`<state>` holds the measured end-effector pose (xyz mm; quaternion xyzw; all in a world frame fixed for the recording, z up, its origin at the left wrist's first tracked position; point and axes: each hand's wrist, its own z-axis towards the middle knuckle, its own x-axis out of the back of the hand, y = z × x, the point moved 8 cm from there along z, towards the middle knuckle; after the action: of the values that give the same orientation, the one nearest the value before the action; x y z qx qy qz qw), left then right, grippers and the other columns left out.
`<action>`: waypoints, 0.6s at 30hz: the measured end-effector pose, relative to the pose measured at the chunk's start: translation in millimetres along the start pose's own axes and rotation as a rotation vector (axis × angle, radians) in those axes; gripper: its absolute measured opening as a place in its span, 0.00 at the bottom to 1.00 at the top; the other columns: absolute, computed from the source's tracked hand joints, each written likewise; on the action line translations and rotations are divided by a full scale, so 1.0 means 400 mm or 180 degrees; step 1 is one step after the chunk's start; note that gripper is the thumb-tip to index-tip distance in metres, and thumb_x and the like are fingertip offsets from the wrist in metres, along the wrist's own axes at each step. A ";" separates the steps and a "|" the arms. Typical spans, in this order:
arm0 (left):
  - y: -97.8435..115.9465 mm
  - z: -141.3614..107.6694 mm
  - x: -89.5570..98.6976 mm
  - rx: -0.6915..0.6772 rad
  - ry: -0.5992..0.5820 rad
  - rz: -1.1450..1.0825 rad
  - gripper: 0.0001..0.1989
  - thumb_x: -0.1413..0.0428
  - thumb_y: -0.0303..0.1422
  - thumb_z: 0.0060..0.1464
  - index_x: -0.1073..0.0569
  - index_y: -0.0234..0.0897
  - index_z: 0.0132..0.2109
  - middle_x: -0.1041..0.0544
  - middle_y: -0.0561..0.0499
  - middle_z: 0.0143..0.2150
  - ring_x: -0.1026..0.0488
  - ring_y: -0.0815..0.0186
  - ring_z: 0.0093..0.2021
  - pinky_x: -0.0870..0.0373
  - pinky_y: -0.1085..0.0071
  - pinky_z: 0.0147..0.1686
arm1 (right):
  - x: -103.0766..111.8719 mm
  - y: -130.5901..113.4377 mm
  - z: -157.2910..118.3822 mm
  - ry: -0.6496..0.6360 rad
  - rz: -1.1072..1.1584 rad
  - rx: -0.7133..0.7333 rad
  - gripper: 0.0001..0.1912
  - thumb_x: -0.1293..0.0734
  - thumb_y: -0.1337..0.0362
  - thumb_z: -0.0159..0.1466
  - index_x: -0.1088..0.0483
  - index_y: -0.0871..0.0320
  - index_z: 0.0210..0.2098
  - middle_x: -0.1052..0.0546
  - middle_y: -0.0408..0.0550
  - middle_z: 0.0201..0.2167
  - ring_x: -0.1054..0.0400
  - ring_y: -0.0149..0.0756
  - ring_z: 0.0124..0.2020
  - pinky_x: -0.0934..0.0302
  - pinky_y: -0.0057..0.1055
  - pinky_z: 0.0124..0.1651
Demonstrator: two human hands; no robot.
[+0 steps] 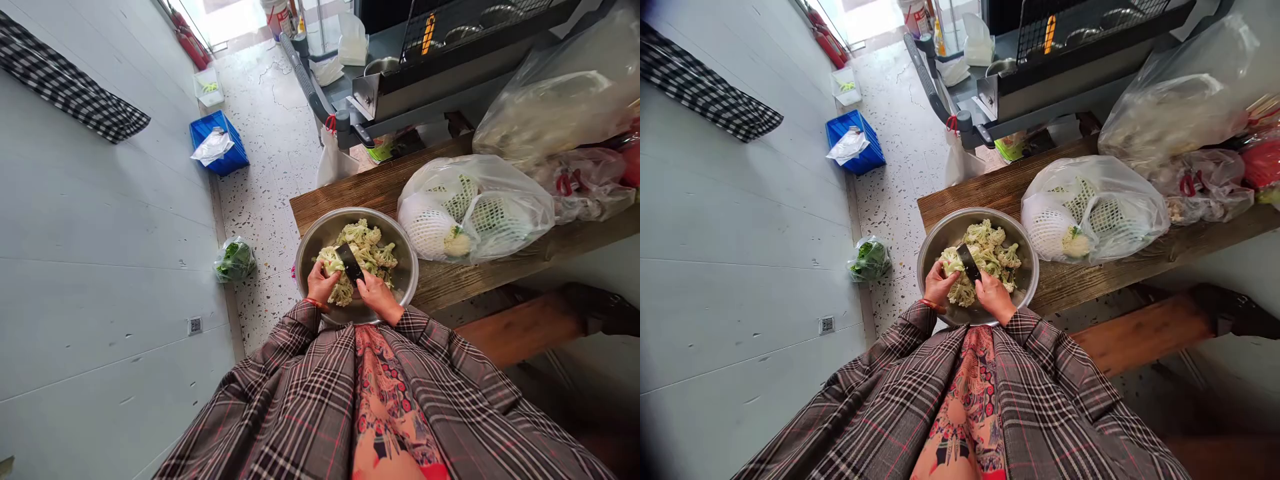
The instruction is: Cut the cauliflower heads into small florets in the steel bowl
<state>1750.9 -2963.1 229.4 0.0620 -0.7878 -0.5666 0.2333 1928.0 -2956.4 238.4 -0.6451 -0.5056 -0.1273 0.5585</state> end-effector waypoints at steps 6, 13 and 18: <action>-0.027 -0.003 -0.005 0.0148 -0.0029 -0.0193 0.18 0.34 0.38 0.38 0.30 0.37 0.36 0.24 0.53 0.33 0.28 0.67 0.34 0.31 0.72 0.36 | -0.024 0.015 0.004 0.0057 0.0238 -0.0035 0.12 0.45 0.64 0.68 0.32 0.60 0.43 0.23 0.51 0.34 0.29 0.36 0.35 0.44 0.26 0.36; -0.077 0.014 -0.025 0.0601 -0.0281 -0.0684 0.25 0.37 0.47 0.40 0.33 0.37 0.40 0.25 0.50 0.38 0.26 0.68 0.35 0.27 0.68 0.35 | 0.016 0.025 0.044 0.0271 0.0434 -0.0056 0.14 0.45 0.61 0.68 0.31 0.59 0.40 0.23 0.49 0.30 0.30 0.34 0.31 0.43 0.26 0.34; -0.104 0.050 0.007 0.0629 -0.0190 -0.0195 0.20 0.41 0.47 0.47 0.34 0.36 0.38 0.26 0.50 0.35 0.27 0.69 0.32 0.28 0.69 0.33 | 0.059 0.065 0.028 0.0495 0.0772 -0.0158 0.16 0.47 0.58 0.67 0.31 0.58 0.39 0.28 0.43 0.21 0.32 0.33 0.24 0.43 0.25 0.30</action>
<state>1732.7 -2961.3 186.7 0.0918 -0.8441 -0.4947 0.1851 1955.0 -2931.1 236.3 -0.7033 -0.3758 -0.1209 0.5912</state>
